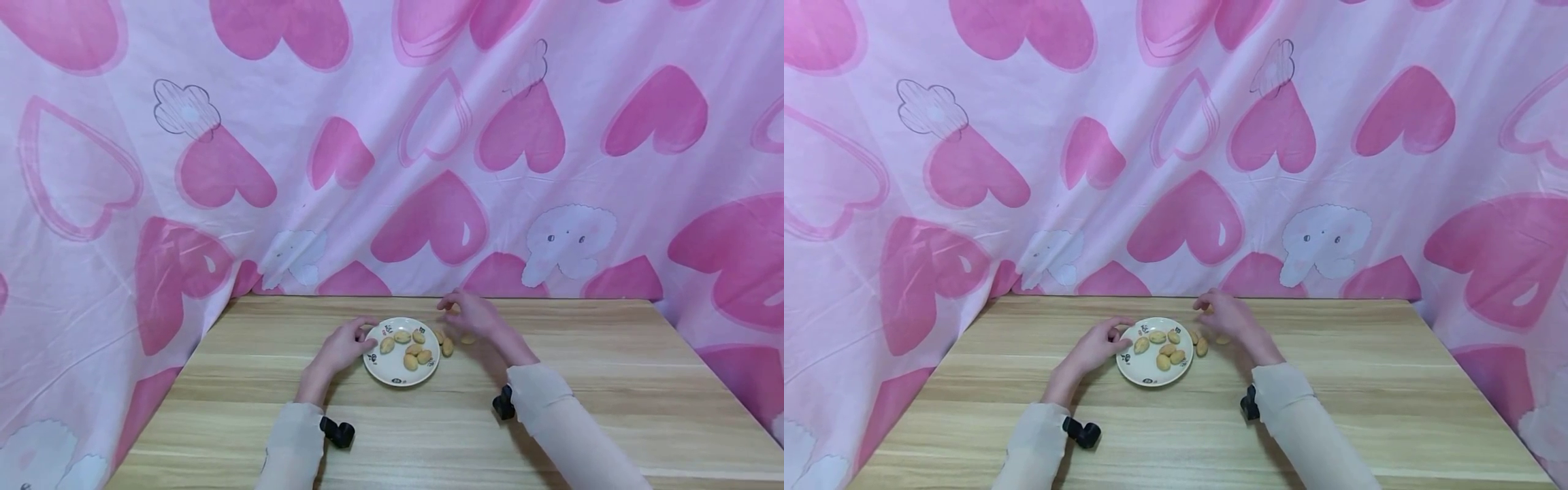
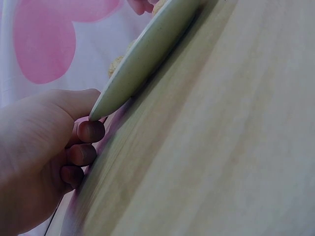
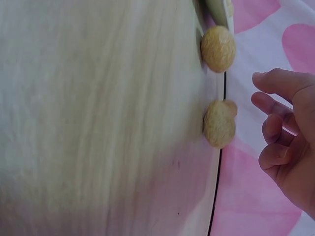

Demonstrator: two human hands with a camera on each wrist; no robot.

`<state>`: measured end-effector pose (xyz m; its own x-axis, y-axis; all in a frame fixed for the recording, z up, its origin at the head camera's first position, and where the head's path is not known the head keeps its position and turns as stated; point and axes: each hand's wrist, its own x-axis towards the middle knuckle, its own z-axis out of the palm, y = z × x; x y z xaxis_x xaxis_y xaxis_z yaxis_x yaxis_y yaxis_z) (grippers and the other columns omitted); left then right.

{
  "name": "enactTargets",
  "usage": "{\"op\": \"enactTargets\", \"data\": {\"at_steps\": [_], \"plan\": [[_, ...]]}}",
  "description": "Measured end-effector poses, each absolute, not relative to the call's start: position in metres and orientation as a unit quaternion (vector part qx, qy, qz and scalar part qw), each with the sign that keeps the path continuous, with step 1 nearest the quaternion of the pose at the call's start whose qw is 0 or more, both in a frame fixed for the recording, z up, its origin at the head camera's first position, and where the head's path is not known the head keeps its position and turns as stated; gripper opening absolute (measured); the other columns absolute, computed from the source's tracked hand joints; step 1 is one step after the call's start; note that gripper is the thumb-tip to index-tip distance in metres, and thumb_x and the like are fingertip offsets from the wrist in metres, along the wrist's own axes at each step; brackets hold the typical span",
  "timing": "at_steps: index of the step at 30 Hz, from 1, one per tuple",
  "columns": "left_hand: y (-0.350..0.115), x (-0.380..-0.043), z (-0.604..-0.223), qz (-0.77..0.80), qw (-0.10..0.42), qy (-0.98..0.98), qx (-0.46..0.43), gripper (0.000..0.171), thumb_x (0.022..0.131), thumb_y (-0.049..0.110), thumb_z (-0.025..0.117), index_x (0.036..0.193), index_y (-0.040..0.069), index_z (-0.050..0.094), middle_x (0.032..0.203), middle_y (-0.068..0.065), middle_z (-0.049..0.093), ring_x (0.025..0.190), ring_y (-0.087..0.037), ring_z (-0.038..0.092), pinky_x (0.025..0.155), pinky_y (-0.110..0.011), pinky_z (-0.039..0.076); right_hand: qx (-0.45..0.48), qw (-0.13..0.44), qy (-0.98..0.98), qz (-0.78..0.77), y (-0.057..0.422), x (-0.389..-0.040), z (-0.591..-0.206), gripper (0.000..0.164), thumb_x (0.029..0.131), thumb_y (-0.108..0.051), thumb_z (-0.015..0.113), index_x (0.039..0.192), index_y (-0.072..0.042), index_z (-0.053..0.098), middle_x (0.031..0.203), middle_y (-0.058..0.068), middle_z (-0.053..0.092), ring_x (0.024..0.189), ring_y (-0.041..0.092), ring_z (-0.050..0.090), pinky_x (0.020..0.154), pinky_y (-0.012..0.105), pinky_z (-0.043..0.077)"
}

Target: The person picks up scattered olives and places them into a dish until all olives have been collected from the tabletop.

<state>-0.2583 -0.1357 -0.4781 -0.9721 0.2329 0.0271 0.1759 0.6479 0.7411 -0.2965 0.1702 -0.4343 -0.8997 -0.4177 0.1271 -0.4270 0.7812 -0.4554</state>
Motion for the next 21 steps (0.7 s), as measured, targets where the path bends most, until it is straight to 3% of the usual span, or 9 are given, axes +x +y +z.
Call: {"op": "enactTargets", "data": {"at_steps": [14, 21], "plan": [[-0.137, -0.259, -0.480, 0.394, 0.028, 0.911, 0.119, 0.041, 0.091, 0.026, 0.071, 0.131, 0.022, 0.062, 0.068, 0.005, 0.051, 0.060, -0.012, 0.044, 0.060, -0.030, 0.036, 0.196, -0.021, -0.949, 0.248, 0.178, -0.309, -0.444, 0.033, 0.091, -0.018, 0.069, 0.124, -0.013, 0.067, 0.117, 0.008, 0.062, 0.106, 0.027, 0.060, 0.091, 0.049, 0.049], [-0.137, -0.260, -0.480, 0.395, 0.031, 0.911, 0.116, 0.042, 0.091, 0.026, 0.071, 0.131, 0.022, 0.062, 0.069, 0.004, 0.052, 0.061, -0.012, 0.044, 0.060, -0.029, 0.037, 0.193, -0.032, -0.952, 0.237, 0.177, -0.314, -0.447, 0.034, 0.089, -0.016, 0.070, 0.122, -0.013, 0.068, 0.113, 0.007, 0.063, 0.102, 0.023, 0.059, 0.092, 0.045, 0.049]]}}
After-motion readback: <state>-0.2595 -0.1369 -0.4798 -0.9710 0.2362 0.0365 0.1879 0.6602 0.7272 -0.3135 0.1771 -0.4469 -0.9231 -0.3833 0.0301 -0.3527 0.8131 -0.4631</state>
